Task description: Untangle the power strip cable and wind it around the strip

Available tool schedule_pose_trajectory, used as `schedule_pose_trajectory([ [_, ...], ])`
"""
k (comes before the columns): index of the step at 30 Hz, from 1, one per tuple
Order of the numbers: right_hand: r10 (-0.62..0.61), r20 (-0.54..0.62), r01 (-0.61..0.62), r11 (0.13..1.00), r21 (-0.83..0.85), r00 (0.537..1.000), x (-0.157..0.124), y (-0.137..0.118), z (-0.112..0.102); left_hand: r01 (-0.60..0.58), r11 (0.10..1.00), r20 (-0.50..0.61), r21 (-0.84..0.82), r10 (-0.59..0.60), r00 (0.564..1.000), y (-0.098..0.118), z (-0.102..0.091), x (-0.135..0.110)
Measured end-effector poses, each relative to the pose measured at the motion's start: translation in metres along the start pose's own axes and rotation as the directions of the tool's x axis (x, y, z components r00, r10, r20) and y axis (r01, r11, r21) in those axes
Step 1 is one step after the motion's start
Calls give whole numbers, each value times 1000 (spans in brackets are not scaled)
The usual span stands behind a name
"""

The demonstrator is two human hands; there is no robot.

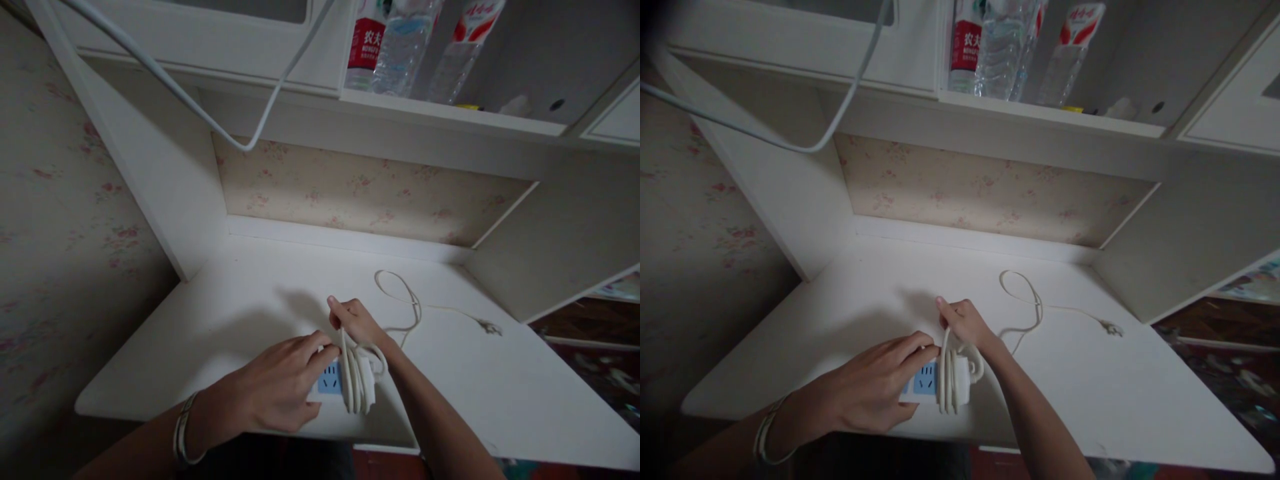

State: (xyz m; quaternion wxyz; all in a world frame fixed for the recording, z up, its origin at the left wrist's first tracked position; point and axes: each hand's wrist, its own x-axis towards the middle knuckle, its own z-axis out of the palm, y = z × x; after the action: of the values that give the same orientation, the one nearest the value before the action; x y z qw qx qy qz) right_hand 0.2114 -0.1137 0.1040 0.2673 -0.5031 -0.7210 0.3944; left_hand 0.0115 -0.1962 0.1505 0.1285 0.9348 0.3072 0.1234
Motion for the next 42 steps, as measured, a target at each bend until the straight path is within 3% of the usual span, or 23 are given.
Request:
schedule_pose_trajectory([
  [2,44,-11,-44,999,-26,999,-2,8,2,19,1000,-55,-23,-21,998,-5,-1,0],
  [7,94,104,-100,994,47,990,-18,30,15,133,991,-253,-2,-129,959,-27,-4,4],
  [12,210,338,-295,929,224,918,-38,35,25,357,923,-310,142,-301,902,-54,-3,11],
  [14,190,335,-240,964,116,923,-44,28,24,425,888,-317,174,-358,878,-62,3,14],
  [16,151,277,-114,983,-145,949,-49,17,22,480,855,-336,197,-402,852,-69,11,17],
  [19,105,198,26,824,-567,975,-55,-1,20,540,807,-367,239,-440,819,-77,23,22],
  [21,59,157,76,680,-730,986,-58,-11,19,547,788,-373,282,-436,819,-79,31,24],
  [24,-57,161,166,541,-825,985,-59,-25,13,525,776,-348,350,-413,842,-78,39,25],
  [29,-320,220,354,460,-814,922,-45,-44,-17,338,851,-208,401,-274,939,-63,49,22],
  [32,-447,201,430,500,-752,872,-31,-47,-34,173,922,-87,345,-152,985,-50,46,16],
  [35,-474,133,448,650,-614,870,-18,-40,-39,22,962,-4,272,-22,1000,-35,35,11],
  [39,-349,23,335,877,-344,937,-8,-28,-30,-103,968,52,229,93,994,-17,16,6],
  [42,-202,-12,198,971,-135,979,-4,-22,-24,-116,974,38,195,111,993,-9,5,3],
])
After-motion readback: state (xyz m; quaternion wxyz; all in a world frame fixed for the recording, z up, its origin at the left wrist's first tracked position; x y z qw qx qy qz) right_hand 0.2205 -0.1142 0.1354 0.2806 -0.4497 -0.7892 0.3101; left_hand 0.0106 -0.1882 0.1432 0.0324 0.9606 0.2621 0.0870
